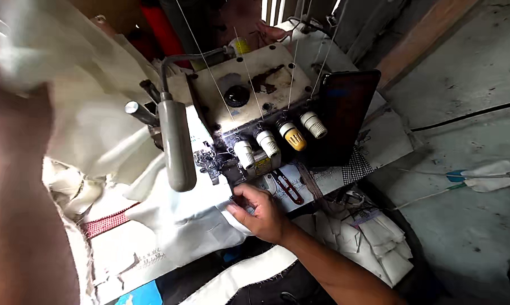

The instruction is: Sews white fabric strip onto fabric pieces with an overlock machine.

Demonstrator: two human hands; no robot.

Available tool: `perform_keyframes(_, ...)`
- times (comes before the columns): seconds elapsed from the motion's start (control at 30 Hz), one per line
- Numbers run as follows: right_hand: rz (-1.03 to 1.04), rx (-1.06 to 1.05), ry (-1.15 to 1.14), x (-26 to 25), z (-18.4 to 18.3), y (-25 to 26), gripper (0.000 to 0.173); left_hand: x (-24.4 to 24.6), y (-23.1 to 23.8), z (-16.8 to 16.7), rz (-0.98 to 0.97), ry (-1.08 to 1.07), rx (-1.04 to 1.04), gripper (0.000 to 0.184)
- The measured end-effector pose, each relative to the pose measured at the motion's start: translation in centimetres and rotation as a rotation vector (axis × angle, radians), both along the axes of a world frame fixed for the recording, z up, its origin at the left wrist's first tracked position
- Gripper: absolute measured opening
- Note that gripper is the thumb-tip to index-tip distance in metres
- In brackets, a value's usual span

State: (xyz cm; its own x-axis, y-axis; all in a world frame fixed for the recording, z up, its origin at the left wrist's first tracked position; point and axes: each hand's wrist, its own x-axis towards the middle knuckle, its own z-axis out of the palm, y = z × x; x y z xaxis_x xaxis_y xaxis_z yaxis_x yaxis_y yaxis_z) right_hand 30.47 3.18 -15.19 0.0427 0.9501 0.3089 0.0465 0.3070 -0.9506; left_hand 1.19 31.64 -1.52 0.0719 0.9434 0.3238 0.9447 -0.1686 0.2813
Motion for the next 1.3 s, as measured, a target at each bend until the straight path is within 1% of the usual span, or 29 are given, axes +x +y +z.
perform_keyframes(0.03, -0.069, 0.033, -0.096, -0.1, 0.2, -0.5, 0.048, -1.8, 0.8, -1.6, -0.089, 0.018, 0.038, 0.087)
perform_keyframes(0.07, -0.139, 0.060, -0.221, 0.0, 0.4, -1.4, 0.062, -2.7, -0.1, -2.8, -0.162, 0.031, 0.091, 0.095)
perform_keyframes(0.1, -0.200, 0.070, -0.338, -0.1, 0.6, -2.7, 0.066, -2.3, -3.2, -3.3, -0.214, 0.007, 0.142, 0.087)
perform_keyframes(0.13, -0.245, 0.068, -0.446, -0.2, 0.5, -4.2, 0.057, -1.3, -7.6, -3.5, -0.225, -0.053, 0.152, 0.071)
perform_keyframes(0.17, -0.267, 0.058, -0.542, -0.3, 0.2, -5.6, 0.040, 0.6, -12.6, -3.1, -0.242, -0.145, 0.142, 0.053)
perform_keyframes(0.2, -0.259, 0.046, -0.613, -0.5, -0.3, -7.0, 0.025, 2.3, -17.3, -3.1, -0.275, -0.255, 0.138, 0.039)
perform_keyframes(0.23, -0.232, 0.044, -0.638, -0.5, -0.6, -8.5, 0.017, 3.7, -21.6, -3.6, -0.298, -0.369, 0.065, 0.034)
perform_keyframes(0.3, -0.156, 0.081, -0.611, -0.3, -0.7, -10.9, 0.016, 6.1, -28.2, -5.4, -0.381, -0.597, -0.188, 0.037)
perform_keyframes(0.37, -0.096, 0.126, -0.597, -0.2, -0.3, -12.6, 0.019, 8.7, -32.3, -7.8, -0.421, -0.735, -0.408, 0.038)
perform_keyframes(0.4, -0.069, 0.143, -0.628, -0.2, -0.1, -13.0, 0.020, 9.8, -33.5, -8.9, -0.415, -0.803, -0.463, 0.038)
perform_keyframes(0.47, 0.043, 0.153, -0.747, 0.0, -0.2, -13.4, 0.022, 11.3, -35.0, -10.2, -0.339, -0.897, -0.477, 0.027)
perform_keyframes(0.53, 0.250, 0.095, -0.851, 1.0, 0.0, -12.9, 0.019, 11.5, -35.0, -10.5, -0.287, -0.860, -0.423, 0.015)
perform_keyframes(0.57, 0.324, 0.041, -0.830, 1.8, 0.3, -12.3, 0.020, 11.2, -34.8, -10.4, -0.281, -0.871, -0.432, 0.013)
perform_keyframes(0.6, 0.323, -0.005, -0.747, 2.7, 0.7, -11.5, 0.025, 10.7, -34.3, -10.1, -0.293, -0.927, -0.478, 0.012)
perform_keyframes(0.63, 0.241, -0.027, -0.615, 3.4, 1.1, -10.4, 0.028, 10.1, -33.9, -9.4, -0.319, -1.035, -0.561, 0.013)
perform_keyframes(0.7, -0.027, -0.013, -0.377, 3.7, 1.7, -7.6, 0.028, 9.2, -33.3, -7.9, -0.391, -1.353, -0.803, 0.017)
perform_keyframes(0.73, -0.093, -0.021, -0.321, 3.3, 1.8, -6.2, 0.033, 9.0, -33.3, -7.3, -0.411, -1.473, -0.919, 0.019)
perform_keyframes(0.77, -0.080, -0.056, -0.262, 2.7, 1.8, -5.2, 0.043, 9.1, -33.6, -7.1, -0.405, -1.549, -0.998, 0.019)
perform_keyframes(0.8, -0.021, -0.117, -0.165, 1.8, 1.7, -4.7, 0.050, 9.4, -33.9, -7.2, -0.373, -1.595, -1.039, 0.018)
perform_keyframes(0.83, 0.025, -0.191, -0.039, 0.8, 1.5, -4.5, 0.051, 9.9, -34.3, -7.6, -0.330, -1.606, -1.052, 0.016)
perform_keyframes(0.87, 0.027, -0.262, 0.070, -0.2, 1.5, -4.7, 0.044, 10.5, -34.8, -8.2, -0.286, -1.586, -1.041, 0.013)
perform_keyframes(0.9, 0.011, -0.311, 0.125, -1.0, 1.4, -5.3, 0.037, 10.9, -35.4, -9.0, -0.258, -1.544, -1.013, 0.011)
perform_keyframes(0.93, 0.003, -0.338, 0.148, -1.4, 1.3, -6.2, 0.032, 11.3, -36.1, -9.8, -0.250, -1.493, -0.967, 0.009)
perform_keyframes(1.0, 0.035, -0.370, 0.178, -1.6, 1.0, -8.2, 0.030, 11.5, -37.5, -11.5, -0.281, -1.375, -0.860, 0.010)
perform_keyframes(1.07, 0.054, -0.415, 0.219, -1.6, 0.7, -10.2, 0.025, 11.5, -38.6, -12.7, -0.278, -1.312, -0.803, 0.012)
perform_keyframes(1.13, 0.039, -0.450, 0.238, -1.5, 0.6, -11.6, 0.017, 11.4, -39.4, -13.0, -0.267, -1.309, -0.807, 0.013)
perform_keyframes(1.2, 0.034, -0.450, 0.238, -1.2, 0.6, -12.0, 0.010, 11.3, -39.5, -12.8, -0.283, -1.304, -0.782, 0.012)
perform_keyframes(1.3, 0.094, -0.429, 0.211, -0.5, 0.8, -11.9, 0.012, 11.1, -39.6, -12.2, -0.322, -1.324, -0.777, 0.011)
